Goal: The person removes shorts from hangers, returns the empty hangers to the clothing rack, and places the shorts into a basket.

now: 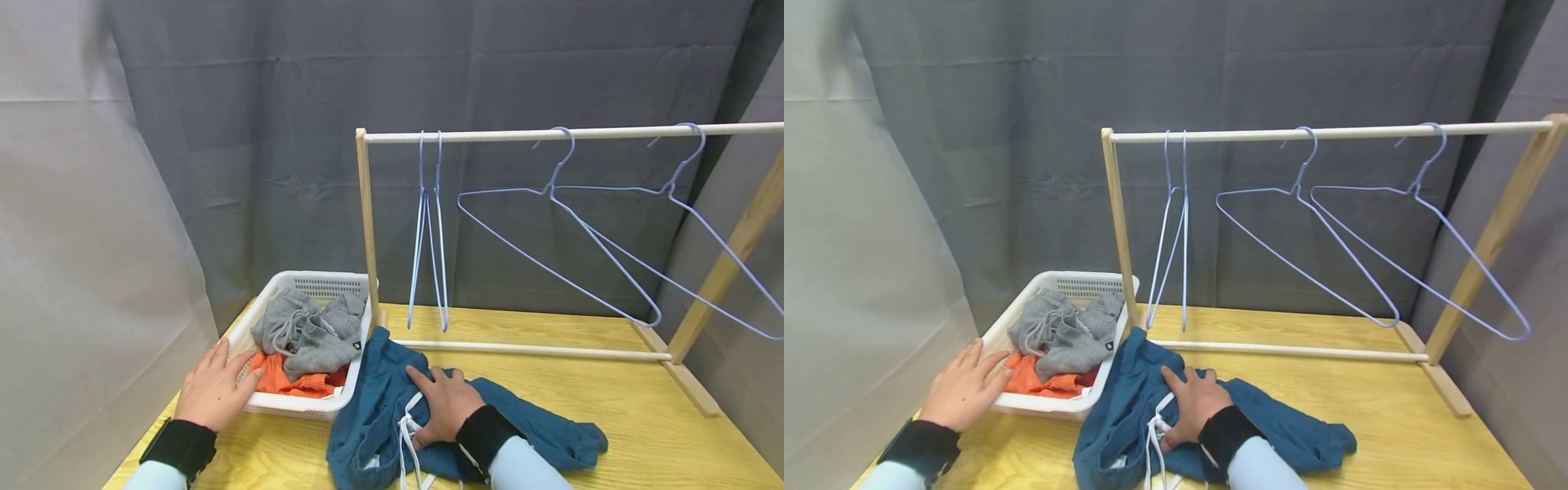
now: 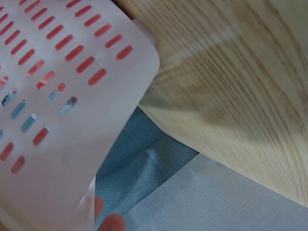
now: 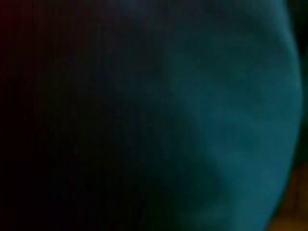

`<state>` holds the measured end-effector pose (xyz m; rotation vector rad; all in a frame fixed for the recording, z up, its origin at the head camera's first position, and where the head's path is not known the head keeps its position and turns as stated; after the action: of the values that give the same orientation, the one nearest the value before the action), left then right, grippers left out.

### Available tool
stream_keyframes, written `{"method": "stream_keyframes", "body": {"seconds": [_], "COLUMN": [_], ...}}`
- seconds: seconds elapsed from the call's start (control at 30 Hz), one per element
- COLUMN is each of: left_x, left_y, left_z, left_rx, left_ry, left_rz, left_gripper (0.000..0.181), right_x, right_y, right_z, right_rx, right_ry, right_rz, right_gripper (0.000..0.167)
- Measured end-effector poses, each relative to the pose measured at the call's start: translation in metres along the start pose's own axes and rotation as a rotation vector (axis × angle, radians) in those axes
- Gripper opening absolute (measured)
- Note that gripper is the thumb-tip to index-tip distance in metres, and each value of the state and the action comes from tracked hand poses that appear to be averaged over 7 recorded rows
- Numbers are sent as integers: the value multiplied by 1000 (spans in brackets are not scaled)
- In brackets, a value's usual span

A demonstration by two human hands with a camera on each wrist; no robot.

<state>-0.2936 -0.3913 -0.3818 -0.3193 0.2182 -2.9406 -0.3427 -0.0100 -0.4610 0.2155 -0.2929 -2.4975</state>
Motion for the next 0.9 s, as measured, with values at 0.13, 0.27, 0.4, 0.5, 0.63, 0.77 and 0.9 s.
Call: {"method": "stream_keyframes", "body": {"seconds": [0.13, 0.27, 0.4, 0.5, 0.63, 0.77, 0.9], "left_x": [-1, -2, -1, 0, -1, -2, -2], "left_y": [0, -1, -2, -1, 0, 0, -1], "left_z": [0, 1, 0, 0, 0, 1, 2], "left_rx": [-6, -4, 1, 4, -2, -9, -13], "left_ry": [10, 17, 12, 5, 2, 4, 4], "left_rz": [8, 15, 14, 11, 12, 16, 13], "left_gripper": [57, 57, 56, 55, 55, 55, 54], "right_x": [2, 4, 6, 7, 8, 6, 5], "right_y": [2, 3, 3, 4, 5, 7, 7], "right_z": [0, 0, -1, -2, -1, 2, 2], "right_rx": [-18, 1, 28, 26, 7, 13, 35], "right_ry": [4, 28, 56, 76, 84, 78, 80], "right_rz": [-5, -19, -31, -32, -27, -18, -11], "right_gripper": [120, 118, 116, 114, 114, 105, 92]}}
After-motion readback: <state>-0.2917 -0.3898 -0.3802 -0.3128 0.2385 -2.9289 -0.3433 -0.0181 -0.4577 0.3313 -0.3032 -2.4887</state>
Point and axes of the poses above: each hand's wrist, its own x-axis towards the middle knuckle, its own z-axis out of the back of the hand, y = z × x, the point moved 5 cm from there along x, towards the middle knuckle, and after that the axes turned 9 degrees about z, right-handed, at the moved point
